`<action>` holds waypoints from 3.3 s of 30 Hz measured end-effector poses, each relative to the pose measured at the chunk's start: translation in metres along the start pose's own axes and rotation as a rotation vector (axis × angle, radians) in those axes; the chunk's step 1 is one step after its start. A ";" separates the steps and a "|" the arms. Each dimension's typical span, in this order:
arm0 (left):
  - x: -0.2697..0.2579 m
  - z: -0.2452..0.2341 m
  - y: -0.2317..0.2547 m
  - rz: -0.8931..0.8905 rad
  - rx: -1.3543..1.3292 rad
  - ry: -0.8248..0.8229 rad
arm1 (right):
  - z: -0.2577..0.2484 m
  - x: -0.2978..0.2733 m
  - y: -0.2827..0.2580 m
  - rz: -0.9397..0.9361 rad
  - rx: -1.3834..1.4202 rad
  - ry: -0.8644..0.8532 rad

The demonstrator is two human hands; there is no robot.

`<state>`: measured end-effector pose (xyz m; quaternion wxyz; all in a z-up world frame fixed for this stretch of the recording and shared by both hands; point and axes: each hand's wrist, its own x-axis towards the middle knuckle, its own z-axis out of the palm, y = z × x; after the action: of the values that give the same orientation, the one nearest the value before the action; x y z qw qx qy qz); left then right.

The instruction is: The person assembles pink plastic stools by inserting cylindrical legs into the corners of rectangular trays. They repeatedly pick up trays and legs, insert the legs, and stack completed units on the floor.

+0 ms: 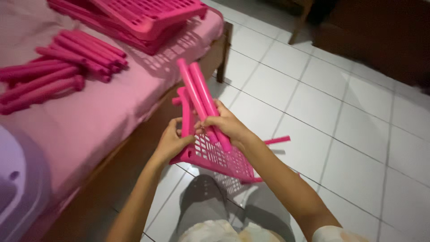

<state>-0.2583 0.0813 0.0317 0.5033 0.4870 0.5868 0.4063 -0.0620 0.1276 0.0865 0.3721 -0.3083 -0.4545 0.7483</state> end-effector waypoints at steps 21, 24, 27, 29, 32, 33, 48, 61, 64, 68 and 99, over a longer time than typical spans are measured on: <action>0.028 -0.146 -0.028 -0.016 0.172 0.049 | 0.095 0.351 0.089 -0.675 -0.757 -0.112; 0.027 -0.151 -0.028 -0.031 0.132 0.053 | 0.102 0.381 0.094 -0.708 -0.770 -0.051; 0.026 -0.157 -0.029 -0.055 0.073 0.031 | 0.103 0.388 0.087 -0.815 -1.028 -0.028; 0.025 -0.165 -0.029 -0.049 0.069 0.027 | 0.106 0.383 0.082 -0.860 -1.197 -0.075; 0.021 -0.172 -0.030 -0.035 0.138 0.053 | 0.115 0.370 0.083 -0.459 -1.526 0.007; 0.020 -0.173 -0.029 -0.046 0.158 0.065 | 0.116 0.368 0.082 -0.460 -1.544 0.011; 0.018 -0.175 -0.038 -0.078 0.068 0.097 | 0.098 0.360 0.076 -0.478 -1.619 -0.105; 0.022 -0.152 -0.033 0.047 0.332 0.139 | -0.011 0.183 0.064 -0.662 -1.237 -0.358; 0.014 -0.138 -0.023 0.045 0.399 0.154 | -0.079 0.106 0.083 -0.402 -1.340 -0.251; 0.006 -0.124 -0.010 0.003 0.351 0.117 | -0.165 0.020 0.138 -0.154 -1.371 0.068; -0.034 0.033 -0.141 -0.108 -0.427 0.154 | -0.296 -0.050 0.215 -0.244 0.873 0.430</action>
<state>-0.2482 0.0197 -0.1034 0.5696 0.3048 0.5497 0.5296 0.1416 0.1522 -0.2201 0.6363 -0.2158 -0.0446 0.7393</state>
